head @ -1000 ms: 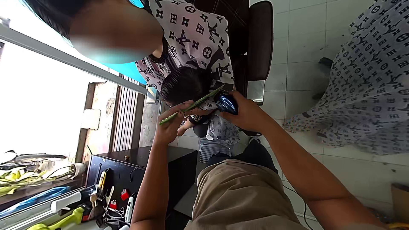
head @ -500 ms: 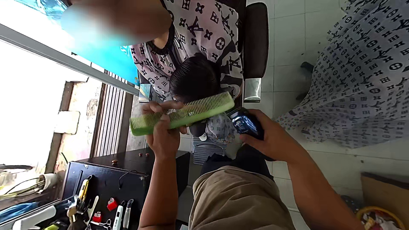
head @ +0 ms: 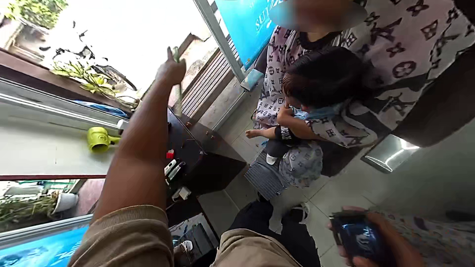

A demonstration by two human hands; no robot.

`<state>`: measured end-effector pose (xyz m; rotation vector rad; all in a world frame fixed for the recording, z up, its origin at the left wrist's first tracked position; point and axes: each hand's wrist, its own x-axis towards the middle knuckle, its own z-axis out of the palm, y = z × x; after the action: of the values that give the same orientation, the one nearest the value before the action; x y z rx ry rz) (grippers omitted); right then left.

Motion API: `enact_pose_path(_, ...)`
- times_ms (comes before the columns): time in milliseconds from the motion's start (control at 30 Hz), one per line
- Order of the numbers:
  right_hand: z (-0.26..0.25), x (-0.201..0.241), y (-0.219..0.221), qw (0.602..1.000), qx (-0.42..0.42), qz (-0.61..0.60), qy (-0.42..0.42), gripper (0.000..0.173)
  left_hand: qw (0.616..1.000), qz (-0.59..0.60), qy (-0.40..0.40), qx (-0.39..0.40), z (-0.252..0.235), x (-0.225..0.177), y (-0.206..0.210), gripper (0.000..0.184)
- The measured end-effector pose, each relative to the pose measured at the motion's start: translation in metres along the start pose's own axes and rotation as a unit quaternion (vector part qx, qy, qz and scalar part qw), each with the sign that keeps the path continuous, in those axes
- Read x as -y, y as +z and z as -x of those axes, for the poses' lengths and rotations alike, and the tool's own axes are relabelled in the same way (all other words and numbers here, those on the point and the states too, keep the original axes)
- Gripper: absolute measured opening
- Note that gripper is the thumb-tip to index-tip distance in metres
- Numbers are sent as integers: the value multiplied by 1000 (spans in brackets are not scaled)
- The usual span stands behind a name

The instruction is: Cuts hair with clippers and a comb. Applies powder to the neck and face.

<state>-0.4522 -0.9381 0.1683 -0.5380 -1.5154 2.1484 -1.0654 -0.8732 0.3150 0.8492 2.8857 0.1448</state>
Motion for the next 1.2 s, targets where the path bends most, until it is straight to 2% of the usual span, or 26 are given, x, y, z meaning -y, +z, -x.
enact_pose_path(67,-8,-19,16,999,33,1,4,62,983,-144,-103,-46,-25,21,-25,78)
enact_pose_path(133,-13,-46,30,998,56,-8,7,63,961,-214,-164,-61,-38,28,-35,79)
enact_pose_path(300,-35,-111,70,995,64,-71,22,68,953,-242,-150,-105,-91,52,-25,82)
enact_pose_path(433,-64,-140,111,997,36,-67,15,69,950,-265,-122,-111,-136,82,-14,82)
enact_pose_path(500,-80,-148,132,997,21,-68,0,68,954,-256,-101,-120,-143,85,-12,82)
enact_pose_path(600,-96,-149,158,998,13,-65,-12,67,963,-224,-123,-89,-112,62,-14,80)
enact_pose_path(733,-103,-141,176,998,4,-60,-22,66,968,-205,-108,-93,-109,64,-16,78)
enact_pose_path(1000,-75,-106,160,991,-122,-41,-40,64,975,-185,-95,-72,-97,55,-24,77)
enact_pose_path(1067,-65,-94,146,988,-136,-55,-45,64,975,-199,-56,-81,-98,61,-24,80)
enact_pose_path(1133,-58,-86,129,988,-123,-71,-53,64,953,-219,73,-194,-110,95,-16,81)
enact_pose_path(1200,-53,-81,114,990,-108,-70,-53,64,970,-212,-89,-79,-99,61,-28,80)
